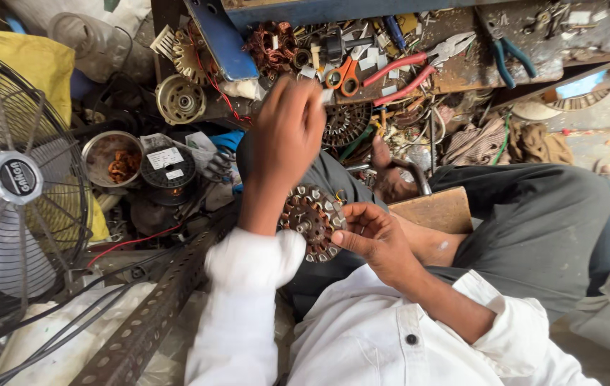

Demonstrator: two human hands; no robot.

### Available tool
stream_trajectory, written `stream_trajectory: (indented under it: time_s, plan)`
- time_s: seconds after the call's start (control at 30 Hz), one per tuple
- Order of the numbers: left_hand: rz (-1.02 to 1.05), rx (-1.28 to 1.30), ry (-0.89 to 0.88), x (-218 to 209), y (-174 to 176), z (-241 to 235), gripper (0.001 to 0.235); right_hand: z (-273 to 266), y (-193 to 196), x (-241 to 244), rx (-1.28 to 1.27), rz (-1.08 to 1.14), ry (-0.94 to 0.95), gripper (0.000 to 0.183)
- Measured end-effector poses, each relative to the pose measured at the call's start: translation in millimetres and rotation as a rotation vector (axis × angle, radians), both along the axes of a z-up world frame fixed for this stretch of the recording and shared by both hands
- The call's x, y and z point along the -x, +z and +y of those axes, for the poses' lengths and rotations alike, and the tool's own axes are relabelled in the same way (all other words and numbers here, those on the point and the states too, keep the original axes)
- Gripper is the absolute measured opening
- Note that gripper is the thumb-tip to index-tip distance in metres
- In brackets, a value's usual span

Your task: The person repairs a copper-wound motor stator by cutting and stripping wires using pliers and then twisting the wire ends by hand while sitting on the floor.

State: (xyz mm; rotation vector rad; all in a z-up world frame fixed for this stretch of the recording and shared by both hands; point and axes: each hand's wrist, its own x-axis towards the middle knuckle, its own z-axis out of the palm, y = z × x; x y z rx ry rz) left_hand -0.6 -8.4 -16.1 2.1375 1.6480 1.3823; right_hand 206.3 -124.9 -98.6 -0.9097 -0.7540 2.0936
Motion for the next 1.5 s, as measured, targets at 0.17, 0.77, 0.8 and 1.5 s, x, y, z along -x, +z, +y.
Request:
stream_trajectory:
  time_s: [0.17, 0.77, 0.8, 1.5]
  plan:
    - [0.069, 0.089, -0.118, -27, -71, 100, 0.005, 1, 6, 5, -0.022, 0.004, -0.072, 0.037]
    - [-0.013, 0.275, -0.172, -25, 24, -123, 0.019, -3, 6, 9, 0.019, 0.001, -0.113, 0.026]
    - [0.033, 0.263, -0.176, -26, 21, -124, 0.018, -2, 8, 8, 0.011, -0.009, -0.094, 0.027]
    - [0.036, -0.133, -0.215, -43, 57, 35, 0.023, 29, 44, 28, -0.107, -0.156, 0.211, 0.042]
